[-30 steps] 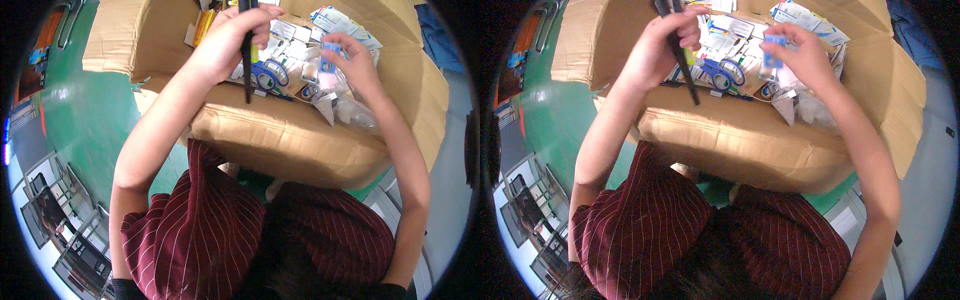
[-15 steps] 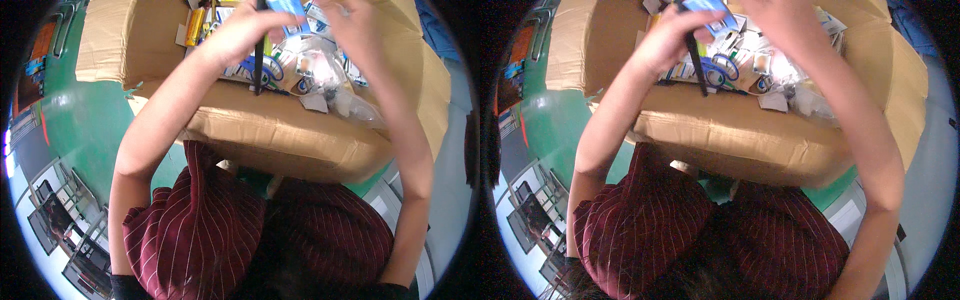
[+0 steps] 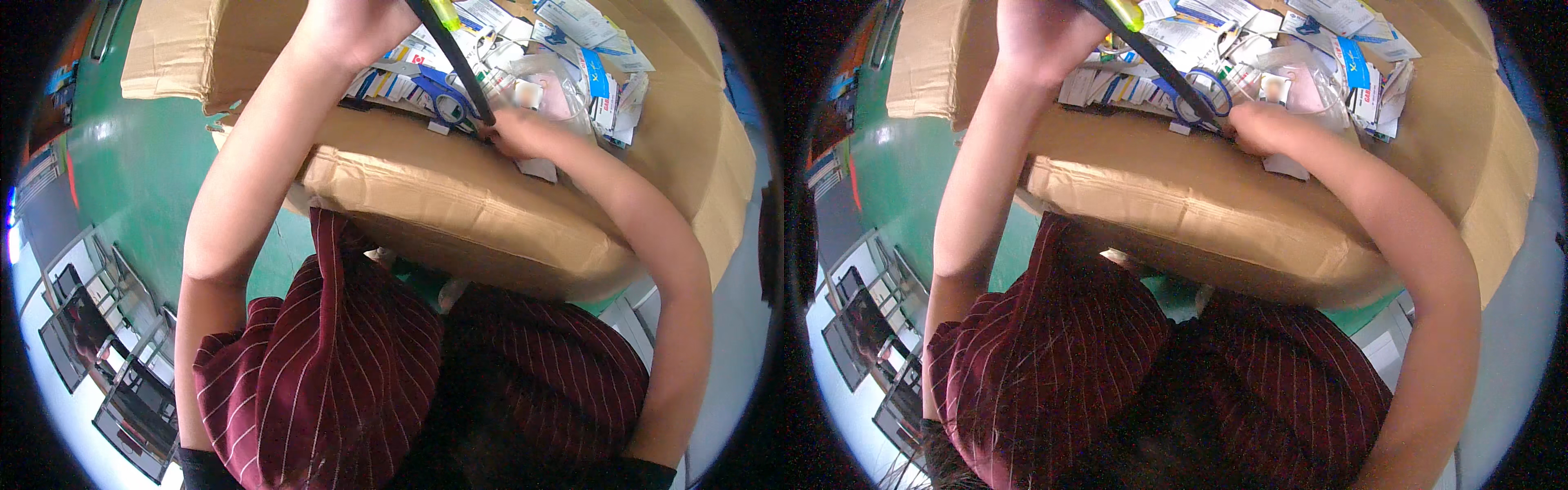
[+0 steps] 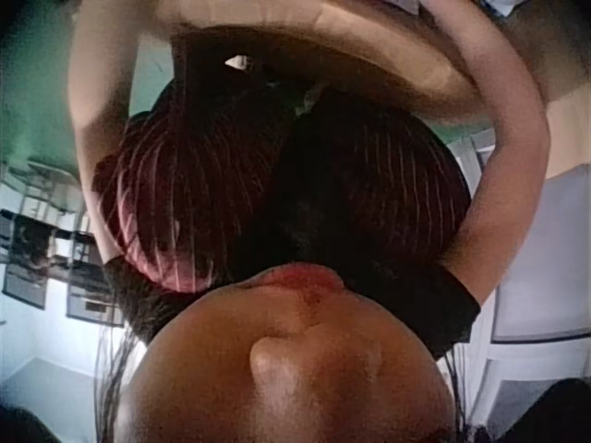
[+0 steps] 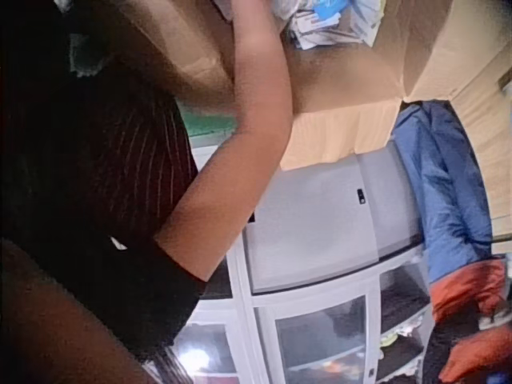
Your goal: The person sits on the floor and sorts through a large cardboard box filled with miscellaneous items. They pick up various objects such as a book, a plastic container, a bottle, scissors, and a green tool, inspect them briefly, and then place them aside or into a nearby drawer.
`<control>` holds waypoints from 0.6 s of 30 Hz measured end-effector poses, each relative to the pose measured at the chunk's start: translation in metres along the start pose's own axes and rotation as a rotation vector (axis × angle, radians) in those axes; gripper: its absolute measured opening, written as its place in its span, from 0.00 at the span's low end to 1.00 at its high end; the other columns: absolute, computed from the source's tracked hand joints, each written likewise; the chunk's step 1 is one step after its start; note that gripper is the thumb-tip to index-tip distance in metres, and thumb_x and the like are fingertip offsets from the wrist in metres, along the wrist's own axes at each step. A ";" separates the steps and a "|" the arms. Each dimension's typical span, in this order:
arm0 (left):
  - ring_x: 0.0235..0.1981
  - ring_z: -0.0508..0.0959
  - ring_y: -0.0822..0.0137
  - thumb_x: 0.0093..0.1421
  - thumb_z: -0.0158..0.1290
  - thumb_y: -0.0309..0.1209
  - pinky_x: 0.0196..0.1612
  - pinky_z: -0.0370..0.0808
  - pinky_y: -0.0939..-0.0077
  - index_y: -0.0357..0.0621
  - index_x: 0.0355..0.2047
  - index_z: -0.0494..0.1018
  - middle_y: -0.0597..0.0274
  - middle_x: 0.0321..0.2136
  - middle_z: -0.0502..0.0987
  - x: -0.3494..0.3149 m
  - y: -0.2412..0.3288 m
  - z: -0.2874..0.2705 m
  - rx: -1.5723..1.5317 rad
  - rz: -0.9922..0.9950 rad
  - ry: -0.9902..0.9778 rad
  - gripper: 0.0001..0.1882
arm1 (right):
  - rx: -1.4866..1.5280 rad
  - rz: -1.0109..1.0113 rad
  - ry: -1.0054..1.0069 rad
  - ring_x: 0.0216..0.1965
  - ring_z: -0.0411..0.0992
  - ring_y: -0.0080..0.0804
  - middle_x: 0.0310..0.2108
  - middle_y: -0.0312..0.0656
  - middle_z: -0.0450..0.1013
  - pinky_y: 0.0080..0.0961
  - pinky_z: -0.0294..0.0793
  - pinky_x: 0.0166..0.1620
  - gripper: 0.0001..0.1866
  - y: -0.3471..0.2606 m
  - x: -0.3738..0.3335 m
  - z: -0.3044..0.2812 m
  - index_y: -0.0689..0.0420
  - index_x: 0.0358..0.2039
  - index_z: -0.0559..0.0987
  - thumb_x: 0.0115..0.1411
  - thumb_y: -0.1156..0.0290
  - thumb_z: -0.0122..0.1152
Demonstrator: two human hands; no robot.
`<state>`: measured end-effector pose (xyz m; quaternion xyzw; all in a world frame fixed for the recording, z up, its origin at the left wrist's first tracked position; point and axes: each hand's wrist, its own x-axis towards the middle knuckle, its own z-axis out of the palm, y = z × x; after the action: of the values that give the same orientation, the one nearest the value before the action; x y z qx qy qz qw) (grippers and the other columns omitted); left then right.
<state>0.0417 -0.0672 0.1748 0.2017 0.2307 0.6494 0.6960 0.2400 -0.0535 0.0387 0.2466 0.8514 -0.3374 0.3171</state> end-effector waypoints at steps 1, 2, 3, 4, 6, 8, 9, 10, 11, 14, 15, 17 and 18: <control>0.31 0.68 0.60 0.45 0.40 0.27 0.28 0.67 0.75 0.37 0.34 0.63 0.54 0.30 0.68 0.002 0.002 -0.009 0.004 -0.028 -0.042 0.13 | -0.099 -0.023 0.022 0.33 0.70 0.42 0.28 0.50 0.71 0.32 0.70 0.34 0.10 -0.002 0.000 0.000 0.63 0.27 0.74 0.43 0.76 0.47; 0.31 0.68 0.60 0.45 0.40 0.27 0.27 0.67 0.75 0.37 0.34 0.63 0.54 0.30 0.68 0.005 0.005 -0.019 0.007 -0.057 -0.083 0.14 | -0.198 -0.046 0.045 0.32 0.70 0.41 0.28 0.50 0.71 0.32 0.70 0.33 0.09 -0.005 -0.002 -0.001 0.62 0.26 0.74 0.43 0.76 0.48; 0.30 0.68 0.60 0.46 0.40 0.27 0.27 0.67 0.76 0.38 0.35 0.62 0.54 0.29 0.67 0.005 0.007 -0.021 0.010 -0.089 -0.128 0.14 | -0.293 -0.068 0.070 0.32 0.71 0.41 0.27 0.50 0.71 0.32 0.71 0.33 0.09 -0.007 -0.003 -0.001 0.62 0.25 0.74 0.42 0.76 0.48; 0.27 0.68 0.61 0.46 0.40 0.27 0.23 0.66 0.78 0.40 0.39 0.60 0.56 0.27 0.66 -0.001 0.005 -0.017 -0.062 -0.107 -0.035 0.17 | -0.313 -0.037 0.114 0.32 0.71 0.41 0.27 0.50 0.71 0.32 0.71 0.32 0.08 -0.008 -0.003 0.000 0.62 0.25 0.74 0.42 0.76 0.49; 0.27 0.67 0.62 0.46 0.40 0.26 0.22 0.66 0.79 0.41 0.41 0.59 0.57 0.26 0.66 -0.001 0.003 -0.013 -0.006 -0.077 -0.051 0.18 | -0.350 0.025 0.200 0.31 0.71 0.41 0.26 0.49 0.71 0.32 0.71 0.31 0.08 -0.009 -0.004 0.004 0.62 0.24 0.74 0.41 0.75 0.50; 0.27 0.67 0.63 0.47 0.40 0.26 0.22 0.66 0.79 0.42 0.43 0.58 0.58 0.26 0.65 -0.003 0.003 -0.014 0.068 -0.054 -0.056 0.20 | -0.373 0.051 0.216 0.30 0.71 0.42 0.26 0.49 0.71 0.33 0.71 0.32 0.08 -0.002 0.004 0.002 0.62 0.24 0.74 0.42 0.73 0.52; 0.27 0.67 0.63 0.47 0.40 0.26 0.22 0.66 0.79 0.42 0.43 0.58 0.58 0.26 0.65 -0.002 0.002 -0.016 0.082 -0.055 -0.052 0.19 | -0.387 0.073 0.228 0.30 0.71 0.42 0.26 0.49 0.71 0.33 0.71 0.32 0.09 0.003 0.005 0.001 0.62 0.25 0.74 0.42 0.72 0.53; 0.27 0.67 0.63 0.47 0.40 0.26 0.23 0.66 0.78 0.42 0.42 0.58 0.58 0.26 0.65 -0.001 0.001 -0.017 0.095 -0.055 -0.049 0.19 | -0.315 0.035 0.272 0.28 0.71 0.42 0.26 0.50 0.71 0.34 0.70 0.32 0.12 0.009 0.003 0.005 0.62 0.23 0.74 0.43 0.66 0.56; 0.27 0.67 0.64 0.47 0.40 0.27 0.23 0.66 0.78 0.42 0.42 0.59 0.58 0.26 0.65 0.000 0.000 -0.017 0.109 -0.056 -0.046 0.19 | -0.217 0.077 0.227 0.28 0.71 0.42 0.25 0.50 0.71 0.34 0.70 0.32 0.13 0.010 0.002 0.009 0.62 0.22 0.74 0.43 0.64 0.56; 0.25 0.67 0.66 0.49 0.41 0.29 0.21 0.65 0.81 0.42 0.38 0.61 0.60 0.25 0.65 0.001 -0.002 -0.016 0.104 -0.087 -0.020 0.14 | 0.117 0.187 0.195 0.23 0.70 0.38 0.20 0.49 0.71 0.29 0.68 0.29 0.18 0.015 -0.001 0.024 0.63 0.18 0.75 0.45 0.57 0.57; 0.25 0.67 0.67 0.49 0.42 0.29 0.20 0.64 0.82 0.42 0.36 0.62 0.61 0.24 0.65 0.002 -0.004 -0.017 0.092 -0.093 -0.023 0.12 | 0.263 0.215 0.215 0.22 0.70 0.35 0.19 0.48 0.70 0.28 0.67 0.28 0.19 0.019 -0.001 0.034 0.64 0.18 0.75 0.44 0.57 0.57; 0.24 0.67 0.68 0.50 0.43 0.31 0.20 0.63 0.83 0.43 0.32 0.63 0.63 0.22 0.65 0.008 -0.006 -0.022 0.114 -0.095 -0.065 0.09 | 0.556 0.273 0.254 0.19 0.68 0.30 0.16 0.45 0.70 0.24 0.66 0.25 0.19 0.026 -0.001 0.048 0.64 0.19 0.75 0.44 0.56 0.58; 0.23 0.67 0.69 0.51 0.43 0.32 0.20 0.63 0.83 0.44 0.29 0.63 0.64 0.21 0.65 0.009 -0.006 -0.022 0.128 -0.095 -0.081 0.07 | 0.634 0.299 0.225 0.19 0.67 0.27 0.16 0.44 0.70 0.23 0.65 0.25 0.19 0.027 0.000 0.049 0.63 0.19 0.76 0.43 0.56 0.59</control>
<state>0.0338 -0.0595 0.1533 0.2608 0.2528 0.5909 0.7203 0.2756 -0.0723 -0.0004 0.4898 0.6888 -0.5051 0.1749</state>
